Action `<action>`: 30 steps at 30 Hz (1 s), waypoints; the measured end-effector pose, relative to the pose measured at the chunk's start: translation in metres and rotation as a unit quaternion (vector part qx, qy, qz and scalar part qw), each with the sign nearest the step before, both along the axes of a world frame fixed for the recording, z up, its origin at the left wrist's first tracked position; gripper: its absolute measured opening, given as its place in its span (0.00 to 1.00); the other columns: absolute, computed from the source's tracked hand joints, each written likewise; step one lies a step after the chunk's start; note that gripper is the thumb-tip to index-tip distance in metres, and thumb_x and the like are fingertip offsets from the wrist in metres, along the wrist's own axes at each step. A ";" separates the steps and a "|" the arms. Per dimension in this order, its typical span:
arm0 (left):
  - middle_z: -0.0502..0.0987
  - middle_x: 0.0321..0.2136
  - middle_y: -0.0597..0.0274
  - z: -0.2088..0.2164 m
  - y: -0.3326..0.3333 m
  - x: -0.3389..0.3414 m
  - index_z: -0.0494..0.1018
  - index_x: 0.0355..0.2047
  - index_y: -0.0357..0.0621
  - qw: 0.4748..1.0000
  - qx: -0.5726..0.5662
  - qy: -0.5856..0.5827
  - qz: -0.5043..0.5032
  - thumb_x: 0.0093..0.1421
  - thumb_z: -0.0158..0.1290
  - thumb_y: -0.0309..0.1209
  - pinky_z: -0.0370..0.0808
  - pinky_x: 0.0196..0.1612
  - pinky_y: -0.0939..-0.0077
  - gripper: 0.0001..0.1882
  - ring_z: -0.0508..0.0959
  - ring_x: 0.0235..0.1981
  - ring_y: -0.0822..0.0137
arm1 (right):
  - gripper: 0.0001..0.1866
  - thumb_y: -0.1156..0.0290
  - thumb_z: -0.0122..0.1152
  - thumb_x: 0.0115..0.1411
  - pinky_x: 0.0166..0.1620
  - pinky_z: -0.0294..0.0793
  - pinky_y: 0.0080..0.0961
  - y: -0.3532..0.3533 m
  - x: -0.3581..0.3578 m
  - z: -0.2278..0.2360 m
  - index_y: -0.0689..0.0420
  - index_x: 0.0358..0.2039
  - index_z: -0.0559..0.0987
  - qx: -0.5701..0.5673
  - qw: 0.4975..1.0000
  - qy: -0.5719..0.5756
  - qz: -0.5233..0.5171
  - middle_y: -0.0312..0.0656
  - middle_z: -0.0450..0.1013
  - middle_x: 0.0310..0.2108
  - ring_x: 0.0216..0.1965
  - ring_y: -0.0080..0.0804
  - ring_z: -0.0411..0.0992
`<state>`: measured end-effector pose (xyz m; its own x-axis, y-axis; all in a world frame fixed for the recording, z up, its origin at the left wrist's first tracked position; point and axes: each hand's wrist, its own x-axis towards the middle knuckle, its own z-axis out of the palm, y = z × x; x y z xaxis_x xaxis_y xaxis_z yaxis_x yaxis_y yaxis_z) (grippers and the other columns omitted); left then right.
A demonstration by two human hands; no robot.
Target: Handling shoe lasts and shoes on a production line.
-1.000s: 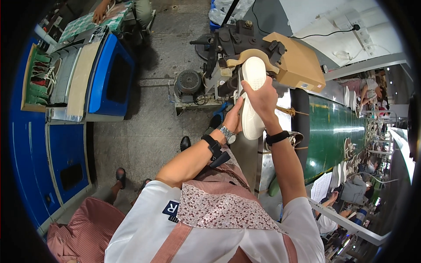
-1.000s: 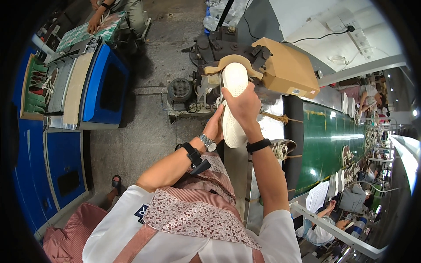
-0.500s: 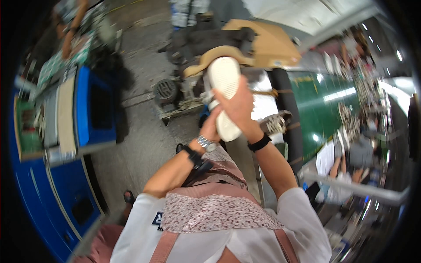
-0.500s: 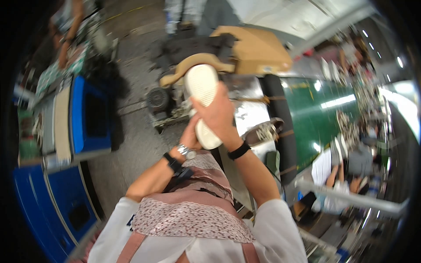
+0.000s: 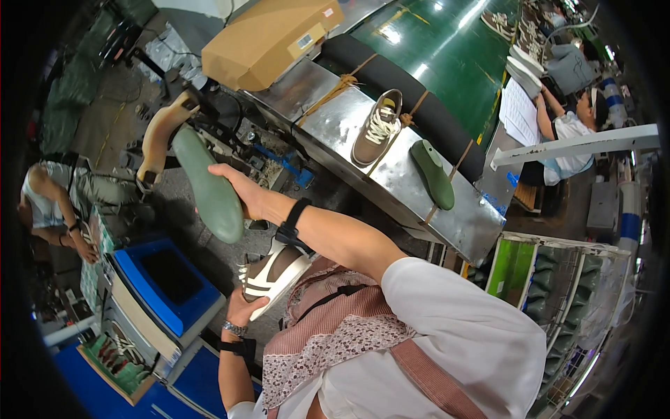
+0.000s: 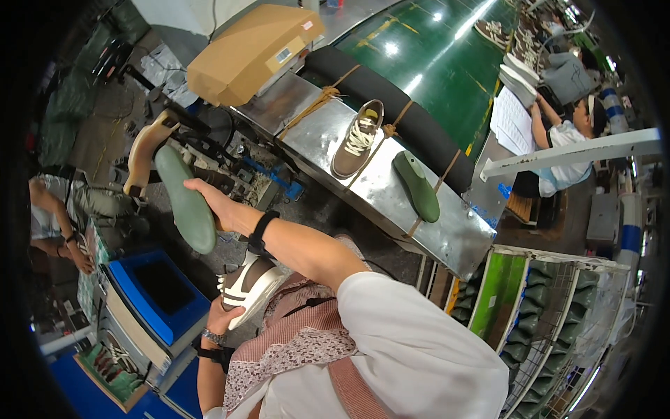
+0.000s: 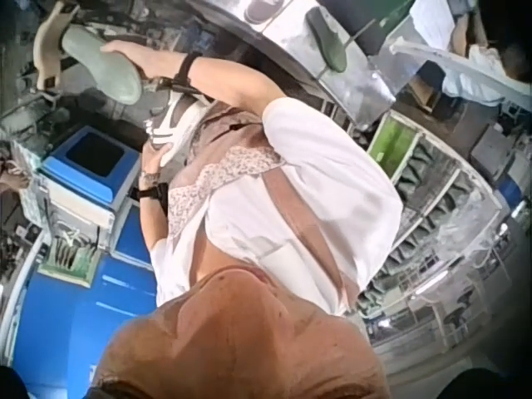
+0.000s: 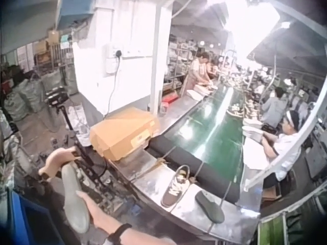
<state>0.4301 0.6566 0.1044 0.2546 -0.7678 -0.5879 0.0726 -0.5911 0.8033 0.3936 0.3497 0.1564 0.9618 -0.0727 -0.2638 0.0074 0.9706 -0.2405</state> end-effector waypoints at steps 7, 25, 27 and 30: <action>0.80 0.41 0.43 -0.046 -0.158 -0.037 0.72 0.46 0.28 0.972 -0.014 -0.236 0.015 0.45 0.70 0.48 0.75 0.46 0.66 0.38 0.80 0.43 0.57 | 0.57 0.55 0.72 0.49 0.63 0.60 0.33 -0.069 -0.178 0.016 0.60 0.70 0.47 -0.462 0.872 -0.013 -0.163 0.50 0.59 0.62 0.64 0.40 0.58; 0.70 0.49 0.42 -0.042 -0.544 -0.136 0.50 0.70 0.50 0.613 -0.284 -0.572 -0.465 0.42 0.68 0.32 0.63 0.58 0.54 0.56 0.66 0.53 0.43 | 0.21 0.75 0.61 0.45 0.56 0.62 0.40 -0.031 -0.428 -0.138 0.61 0.42 0.74 -0.640 0.227 0.679 -0.280 0.50 0.64 0.54 0.57 0.47 0.61; 0.73 0.49 0.40 -0.046 -0.567 -0.148 0.47 0.71 0.59 0.624 -0.181 -0.474 -0.595 0.41 0.67 0.25 0.67 0.54 0.54 0.58 0.71 0.50 0.41 | 0.17 0.74 0.60 0.47 0.62 0.58 0.46 -0.040 -0.424 -0.136 0.60 0.40 0.76 -0.626 0.212 0.691 -0.293 0.54 0.59 0.61 0.63 0.52 0.56; 0.79 0.42 0.43 -0.068 -0.598 -0.156 0.51 0.69 0.59 0.555 -0.181 -0.437 -0.684 0.41 0.65 0.21 0.73 0.45 0.52 0.55 0.77 0.42 0.38 | 0.17 0.73 0.64 0.46 0.64 0.54 0.52 -0.064 -0.416 -0.138 0.59 0.39 0.78 -0.608 0.218 0.711 -0.278 0.57 0.54 0.64 0.66 0.55 0.52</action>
<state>0.2742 0.0586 0.0363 -0.6463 -0.6219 -0.4422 -0.7563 0.5991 0.2628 -0.0229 0.2858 0.0183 -0.2760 -0.9216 0.2729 -0.8783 0.1265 -0.4611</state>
